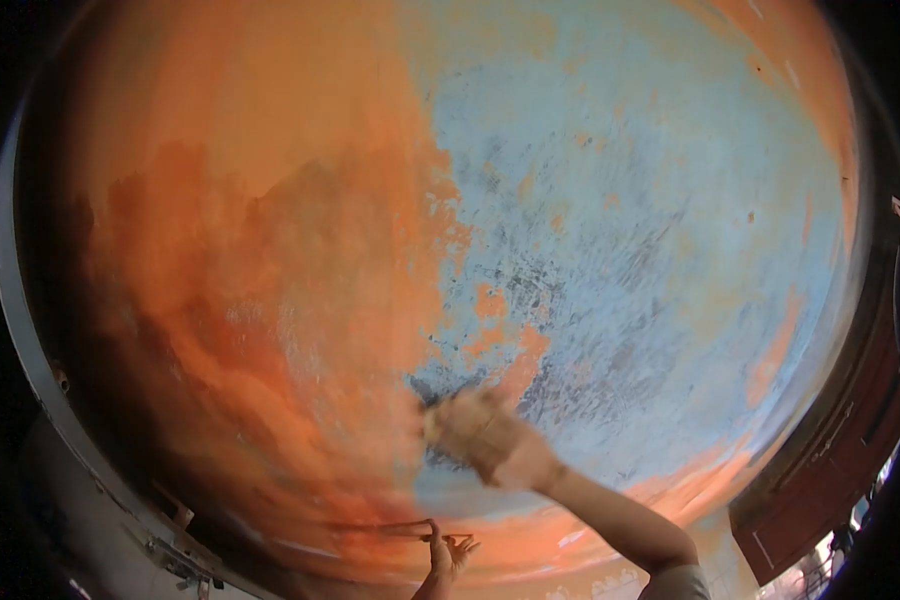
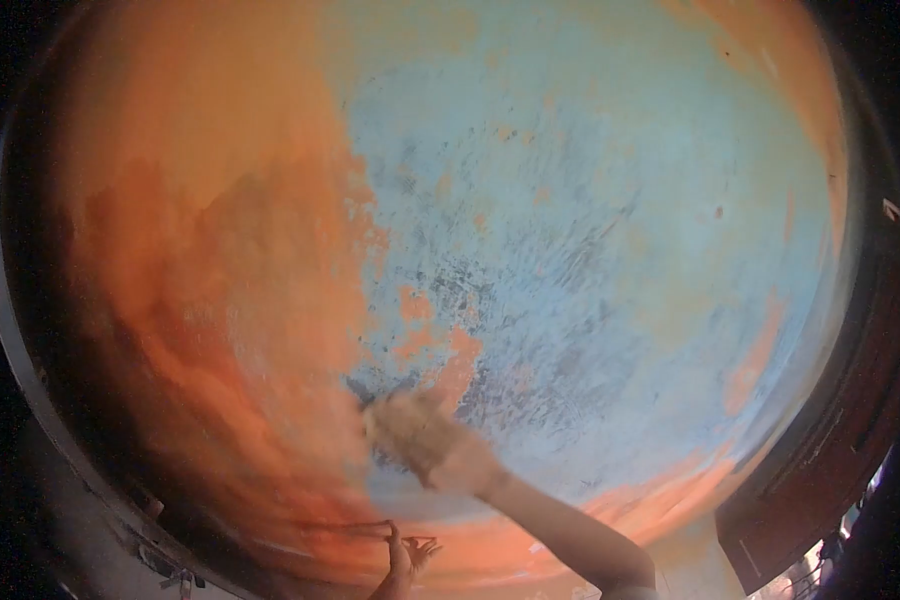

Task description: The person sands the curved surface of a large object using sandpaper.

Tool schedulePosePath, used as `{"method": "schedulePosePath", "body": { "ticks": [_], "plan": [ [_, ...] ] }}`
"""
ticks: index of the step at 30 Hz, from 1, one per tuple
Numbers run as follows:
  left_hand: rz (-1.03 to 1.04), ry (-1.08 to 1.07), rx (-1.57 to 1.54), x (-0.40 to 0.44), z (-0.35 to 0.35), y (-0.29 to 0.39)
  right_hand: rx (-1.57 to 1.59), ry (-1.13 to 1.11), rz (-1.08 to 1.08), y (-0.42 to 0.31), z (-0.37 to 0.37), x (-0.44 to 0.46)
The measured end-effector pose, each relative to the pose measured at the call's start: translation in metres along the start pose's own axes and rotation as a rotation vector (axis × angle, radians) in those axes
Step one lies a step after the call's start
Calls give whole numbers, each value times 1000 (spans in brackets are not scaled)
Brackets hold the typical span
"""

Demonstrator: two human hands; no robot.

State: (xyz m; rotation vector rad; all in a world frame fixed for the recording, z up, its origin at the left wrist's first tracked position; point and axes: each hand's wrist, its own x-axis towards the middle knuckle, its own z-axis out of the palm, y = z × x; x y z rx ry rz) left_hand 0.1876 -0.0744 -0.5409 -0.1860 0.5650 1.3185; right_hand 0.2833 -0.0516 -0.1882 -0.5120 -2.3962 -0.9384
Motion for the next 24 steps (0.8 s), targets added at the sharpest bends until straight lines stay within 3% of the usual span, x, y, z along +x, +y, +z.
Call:
{"method": "schedulePosePath", "body": {
  "ticks": [2, 4, 5, 6, 8, 9, 10, 12, 13, 16, 17, 20, 21, 24],
  "plan": [
    [1, 55, -37, 1, 1, -3, 107, -120, -59, -9, 14, -12],
    [-21, -38, -39, 9, -9, -2, 363, -166, -161, 6, 10, -11],
    [-12, -47, -43, 11, -10, 0, 375, -153, -143, 22, -1, -3],
    [-26, 7, -31, 10, -9, 0, 731, -19, 16, 37, -16, 5],
    [-43, 51, -21, 11, -7, -1, 531, 232, 163, 74, -57, 19],
    [-39, 61, -11, 12, -7, -1, -23, 333, 138, 91, -74, 26],
    [-39, 76, -1, 9, -5, 0, -27, 329, 138, 97, -77, 32],
    [-35, 51, 25, 6, -2, 2, -375, 583, 456, 95, -78, 38],
    [-21, 26, 47, 1, 1, 0, -135, 654, 373, 80, -68, 46],
    [31, -90, 87, -3, -1, -2, -151, 89, 99, 13, -21, 7],
    [-3, -43, 64, -2, 1, -1, -149, 37, -19, 0, 7, -17],
    [-25, -111, 60, 5, -7, -1, 142, 11, -42, 1, 16, -37],
    [-23, -111, 55, 7, -7, -2, -156, 113, -155, 19, 3, -24],
    [-16, -110, 48, 3, -7, -1, -178, 302, 118, 75, -57, 13]
  ]
}}
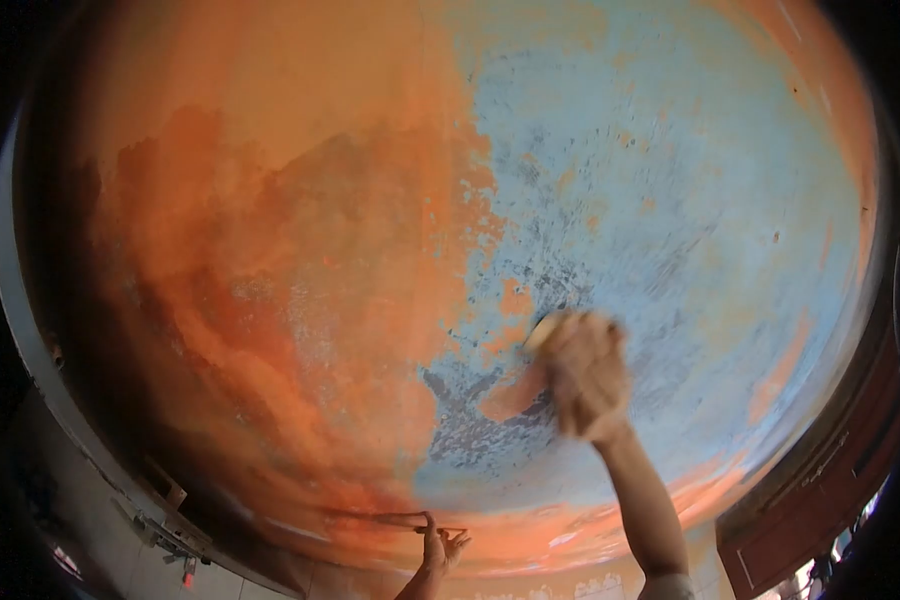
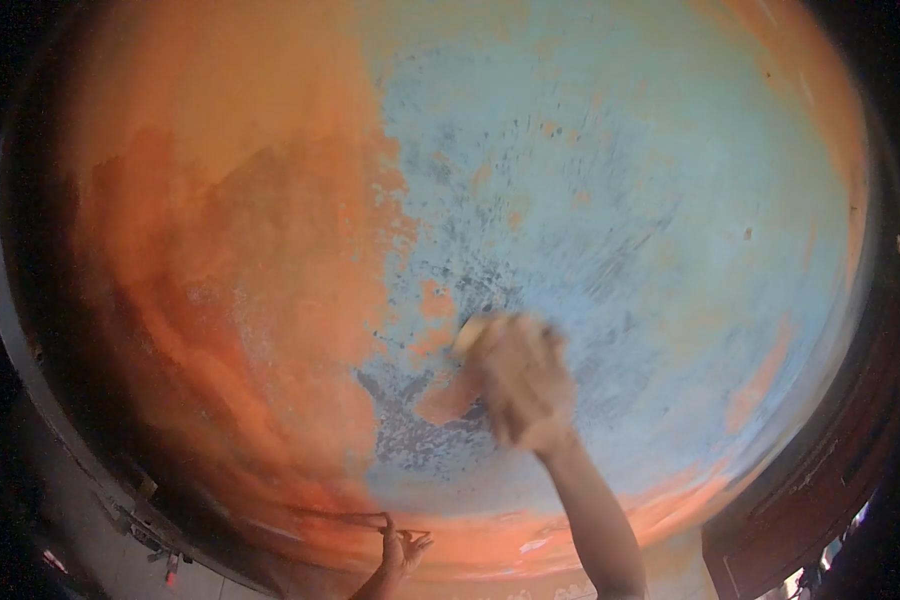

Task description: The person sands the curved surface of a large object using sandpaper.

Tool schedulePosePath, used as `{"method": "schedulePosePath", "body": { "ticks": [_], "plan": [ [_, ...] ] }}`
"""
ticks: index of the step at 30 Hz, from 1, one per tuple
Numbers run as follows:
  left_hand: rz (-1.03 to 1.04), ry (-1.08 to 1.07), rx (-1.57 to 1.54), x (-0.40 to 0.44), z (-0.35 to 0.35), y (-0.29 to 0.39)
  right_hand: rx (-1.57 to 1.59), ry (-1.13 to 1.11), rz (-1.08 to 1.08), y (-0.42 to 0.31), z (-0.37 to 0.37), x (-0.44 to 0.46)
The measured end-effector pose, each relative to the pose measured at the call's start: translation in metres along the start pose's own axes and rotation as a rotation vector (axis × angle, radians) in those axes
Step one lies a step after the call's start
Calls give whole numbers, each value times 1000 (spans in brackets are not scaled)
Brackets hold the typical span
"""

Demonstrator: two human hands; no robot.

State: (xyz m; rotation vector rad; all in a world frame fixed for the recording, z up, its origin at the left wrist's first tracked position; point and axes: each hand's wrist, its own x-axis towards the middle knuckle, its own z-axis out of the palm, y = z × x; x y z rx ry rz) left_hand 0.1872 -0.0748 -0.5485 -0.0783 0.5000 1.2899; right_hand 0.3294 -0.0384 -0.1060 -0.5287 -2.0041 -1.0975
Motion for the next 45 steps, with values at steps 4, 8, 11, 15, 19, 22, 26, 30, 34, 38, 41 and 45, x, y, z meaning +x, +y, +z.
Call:
{"method": "schedulePosePath", "body": {
  "ticks": [4, 8, 11, 15, 19, 22, 26, 30, 34, 38, 41, 45],
  "plan": [
    [-35, 49, -46, 0, 0, 0, -27, 280, 301, 9, 3, 27],
    [2, -29, -35, 1, -7, -2, 117, -226, -18, -81, 23, 1],
    [-33, -19, -97, 13, -18, -3, 260, -256, -208, -88, 47, -34],
    [-18, 39, -37, 1, 1, 2, 140, 68, 24, -5, 8, 13],
    [7, 39, -50, 10, -16, -5, -140, 282, 358, 25, -1, 41],
    [2, -22, -32, 8, -17, -5, -12, 35, 192, -22, 19, 29],
    [-18, -26, -51, 16, -27, -7, 344, -352, -110, -88, 65, -60],
    [-44, -39, -47, 18, -22, -4, 115, -250, -208, -22, 25, -18],
    [2, 0, -44, 9, -12, -6, -41, 196, 305, 24, -7, 35],
    [6, -18, -40, 14, -21, -7, 103, -180, -81, -22, 21, -7],
    [23, 29, -22, 2, -4, -5, 176, -394, -397, -61, 42, -55],
    [10, -53, -15, 9, -7, 0, 709, -678, -348, -1, 42, -18]
  ]
}}
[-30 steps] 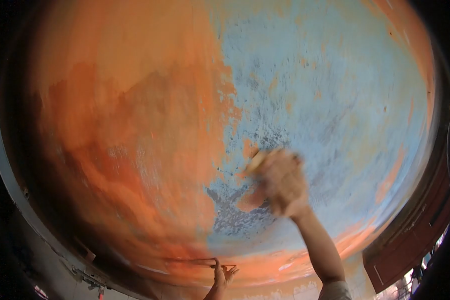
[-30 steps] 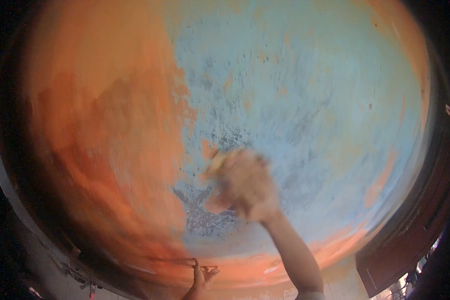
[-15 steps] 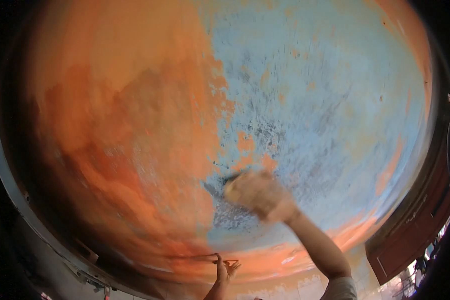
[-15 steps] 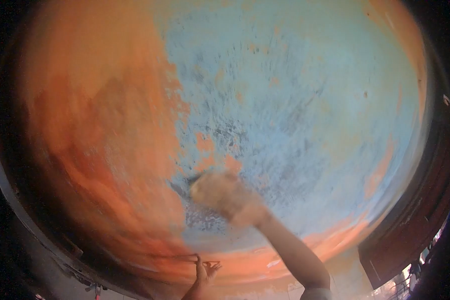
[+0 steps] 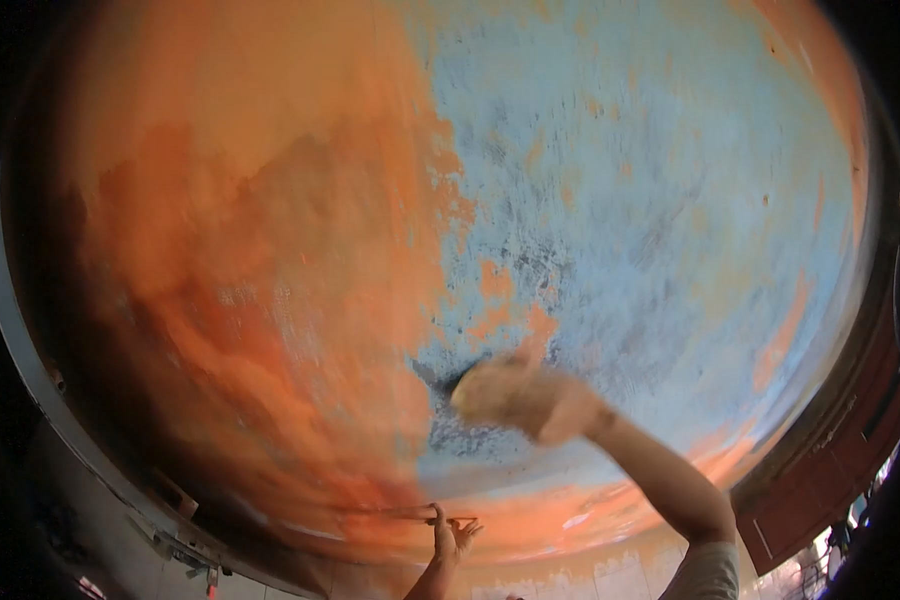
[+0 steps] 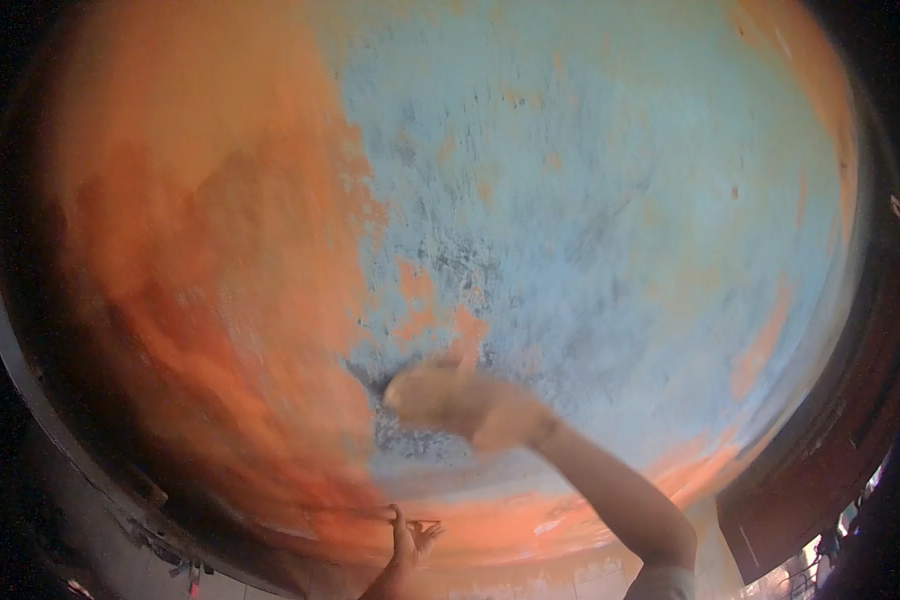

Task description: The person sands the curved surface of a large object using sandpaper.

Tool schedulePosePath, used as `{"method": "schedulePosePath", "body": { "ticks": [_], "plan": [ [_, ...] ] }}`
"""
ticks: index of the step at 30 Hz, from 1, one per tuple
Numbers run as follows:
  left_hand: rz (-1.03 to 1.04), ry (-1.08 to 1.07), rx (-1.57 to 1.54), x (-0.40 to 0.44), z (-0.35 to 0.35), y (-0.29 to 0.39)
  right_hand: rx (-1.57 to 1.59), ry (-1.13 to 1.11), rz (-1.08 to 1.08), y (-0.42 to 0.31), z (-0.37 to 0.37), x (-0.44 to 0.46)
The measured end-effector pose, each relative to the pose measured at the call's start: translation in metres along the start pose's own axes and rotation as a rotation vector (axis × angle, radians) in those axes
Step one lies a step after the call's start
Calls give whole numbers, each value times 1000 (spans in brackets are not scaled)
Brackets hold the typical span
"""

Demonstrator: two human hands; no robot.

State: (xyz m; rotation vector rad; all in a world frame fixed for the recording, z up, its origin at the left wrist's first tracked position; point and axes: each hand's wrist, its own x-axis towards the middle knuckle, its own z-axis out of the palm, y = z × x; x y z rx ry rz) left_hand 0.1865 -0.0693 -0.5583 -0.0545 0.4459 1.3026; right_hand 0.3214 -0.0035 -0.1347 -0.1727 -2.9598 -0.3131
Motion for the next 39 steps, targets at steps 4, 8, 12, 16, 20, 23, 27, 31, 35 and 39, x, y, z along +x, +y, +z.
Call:
{"method": "schedulePosePath", "body": {
  "ticks": [4, 8, 12, 16, 20, 23, 27, 31, 35, 39],
  "plan": [
    [-17, 64, 18, -4, -5, -6, -782, 828, 410, 2, -129, 17],
    [24, 164, 6, -7, 7, -3, -668, 782, 300, -6, -98, 32],
    [-15, 7, -7, 1, -16, -9, -145, 89, 33, -42, 45, 15],
    [21, 79, 34, -9, 9, -2, -33, 56, 39, -26, 7, 22],
    [25, 105, 21, -7, 9, -2, -612, 552, 207, -5, -129, 42],
    [8, 69, 3, 5, -15, -4, -738, 719, 321, -1, -129, 48],
    [16, 90, 0, -3, 0, -3, -27, 465, 52, -23, -36, 49],
    [1, 17, -1, 10, -24, -6, -242, 4, -65, -38, 29, 19],
    [2, -26, 19, 15, -18, -3, -312, 375, -15, -7, -66, 46],
    [-2, 42, -34, 5, -18, -4, -734, 725, 244, 8, -139, 58]
  ]
}}
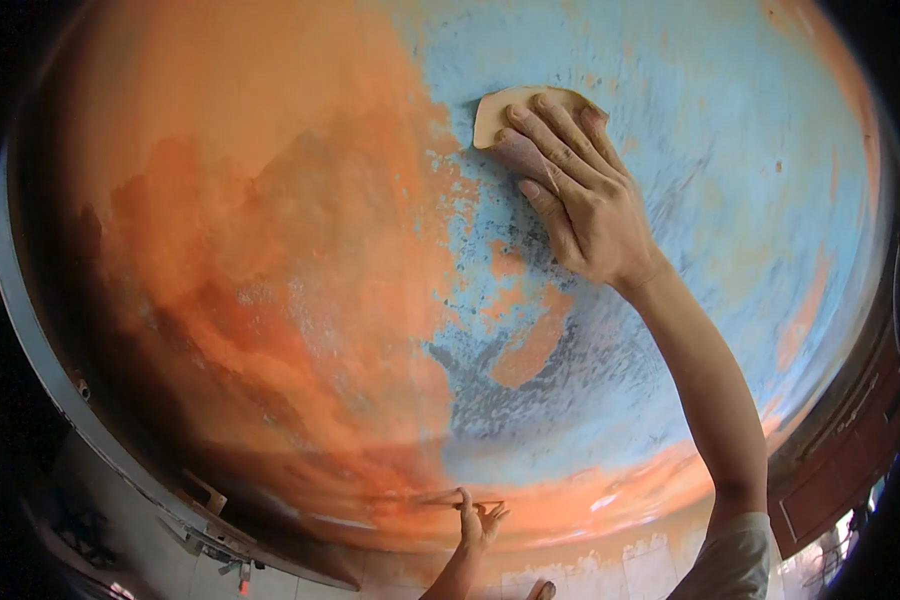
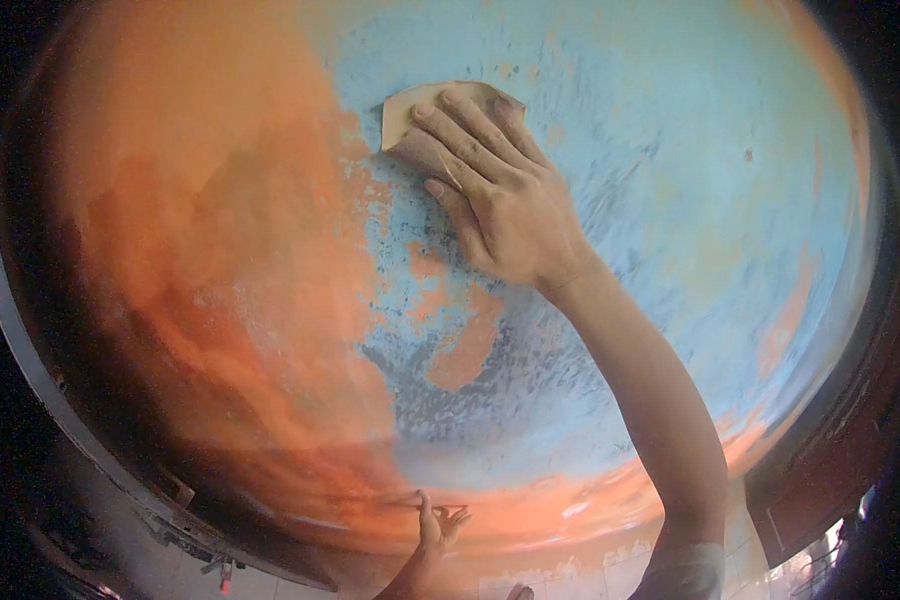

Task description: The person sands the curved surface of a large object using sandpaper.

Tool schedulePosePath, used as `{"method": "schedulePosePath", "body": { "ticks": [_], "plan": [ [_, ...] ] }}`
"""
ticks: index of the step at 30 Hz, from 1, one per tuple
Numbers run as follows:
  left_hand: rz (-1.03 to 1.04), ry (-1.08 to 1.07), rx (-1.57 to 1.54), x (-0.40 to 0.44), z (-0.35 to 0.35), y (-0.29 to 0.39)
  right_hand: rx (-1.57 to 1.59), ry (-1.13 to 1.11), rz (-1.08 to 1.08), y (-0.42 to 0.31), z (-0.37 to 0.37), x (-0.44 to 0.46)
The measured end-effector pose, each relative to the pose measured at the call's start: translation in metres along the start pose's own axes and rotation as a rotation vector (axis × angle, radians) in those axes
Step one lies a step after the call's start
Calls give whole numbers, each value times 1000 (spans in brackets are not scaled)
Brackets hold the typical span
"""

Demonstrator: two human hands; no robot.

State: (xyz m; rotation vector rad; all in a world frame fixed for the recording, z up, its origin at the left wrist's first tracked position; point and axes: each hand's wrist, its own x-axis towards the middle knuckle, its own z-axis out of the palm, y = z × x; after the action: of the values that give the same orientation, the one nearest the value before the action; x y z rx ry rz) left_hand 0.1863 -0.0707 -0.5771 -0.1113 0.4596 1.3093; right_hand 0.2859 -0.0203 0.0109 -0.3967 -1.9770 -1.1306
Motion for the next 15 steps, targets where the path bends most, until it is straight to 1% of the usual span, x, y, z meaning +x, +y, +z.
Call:
{"method": "schedulePosePath", "body": {
  "ticks": [2, 3, 4, 5, 6, 7, 9, 10, 12, 13, 15],
  "plan": [
    [30, 38, 21, -6, 7, 2, 16, 31, 96, -22, 6, -4],
    [59, 67, 43, -9, 12, 2, 104, -47, 25, -37, 9, -15],
    [64, 63, 32, -10, 17, 4, 345, -177, -20, -59, 19, -40],
    [68, 12, -34, -13, 19, 10, 1051, -296, 130, -83, 37, -73],
    [73, -18, -65, -16, 26, 15, 1113, -391, 81, -102, 44, -100],
    [77, -49, -97, -18, 32, 21, 550, -455, -312, -99, 41, -115],
    [158, -52, -54, -23, 55, 32, 580, -470, -369, -87, 40, -100],
    [163, -68, -58, -23, 61, 34, 620, -492, -415, -76, 41, -89],
    [243, -67, 10, -23, 69, 33, 431, -345, -303, -43, 28, -44],
    [252, -33, 51, -39, 88, 37, 243, -257, -254, -29, 6, -14],
    [223, -23, 6, -18, 58, 34, 33, -60, -160, 9, 0, 21]
  ]
}}
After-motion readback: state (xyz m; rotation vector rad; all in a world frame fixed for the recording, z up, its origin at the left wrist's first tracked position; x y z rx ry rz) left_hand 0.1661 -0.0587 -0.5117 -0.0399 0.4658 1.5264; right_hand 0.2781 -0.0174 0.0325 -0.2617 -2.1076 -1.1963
